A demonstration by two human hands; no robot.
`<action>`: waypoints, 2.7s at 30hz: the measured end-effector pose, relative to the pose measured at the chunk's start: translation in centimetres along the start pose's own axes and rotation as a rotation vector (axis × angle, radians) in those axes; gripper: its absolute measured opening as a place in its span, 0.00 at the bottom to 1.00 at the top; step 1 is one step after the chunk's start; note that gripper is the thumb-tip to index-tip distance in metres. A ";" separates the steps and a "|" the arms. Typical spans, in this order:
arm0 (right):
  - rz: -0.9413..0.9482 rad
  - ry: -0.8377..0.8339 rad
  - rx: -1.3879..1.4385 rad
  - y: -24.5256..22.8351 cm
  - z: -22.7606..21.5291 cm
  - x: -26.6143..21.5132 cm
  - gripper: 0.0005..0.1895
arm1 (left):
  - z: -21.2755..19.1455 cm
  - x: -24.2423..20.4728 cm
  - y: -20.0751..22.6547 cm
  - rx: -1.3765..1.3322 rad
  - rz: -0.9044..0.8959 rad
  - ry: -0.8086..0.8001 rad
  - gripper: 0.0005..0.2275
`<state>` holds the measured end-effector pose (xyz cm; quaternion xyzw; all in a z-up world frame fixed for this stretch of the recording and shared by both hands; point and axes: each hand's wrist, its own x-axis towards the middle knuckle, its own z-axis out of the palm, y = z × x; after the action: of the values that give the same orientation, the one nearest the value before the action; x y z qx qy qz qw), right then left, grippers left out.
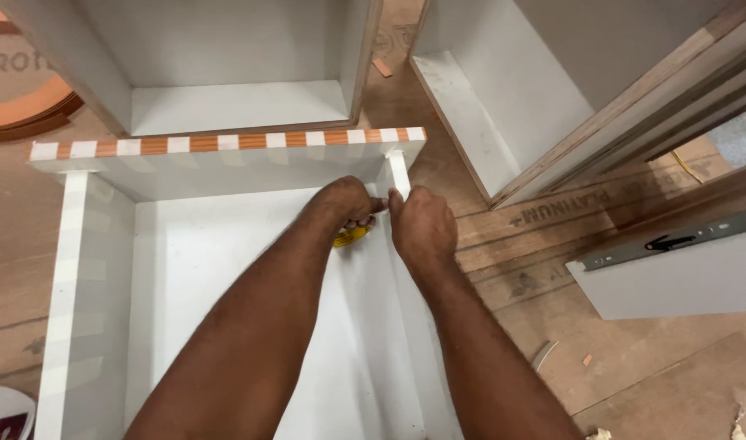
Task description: The person sits on the floor and applies masking tape to the edges of a white wooden drawer. They then use a small brush to apply glue to the drawer's edge and attach a curved white trim piece. Finally, they secure the trim with additional masking tape.
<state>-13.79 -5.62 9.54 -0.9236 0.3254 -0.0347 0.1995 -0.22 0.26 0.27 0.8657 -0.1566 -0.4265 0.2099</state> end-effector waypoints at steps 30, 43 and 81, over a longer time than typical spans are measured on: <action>-0.222 -0.068 1.011 6.8 2.2 -3.7 0.10 | -0.5 -17.0 -1.3 -0.232 0.510 -0.039 0.16; 0.600 -0.232 1.453 10.0 4.7 0.4 0.21 | 0.4 -11.6 -1.2 -0.083 0.277 0.106 0.15; 0.036 0.017 -0.001 2.9 3.2 -3.9 0.22 | 5.8 -4.0 -1.8 -0.286 0.067 -0.067 0.14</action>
<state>-17.89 -4.18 5.70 -0.9173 0.3438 -0.0389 0.1968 -7.06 2.24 -1.13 0.8067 -0.1298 -0.4658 0.3397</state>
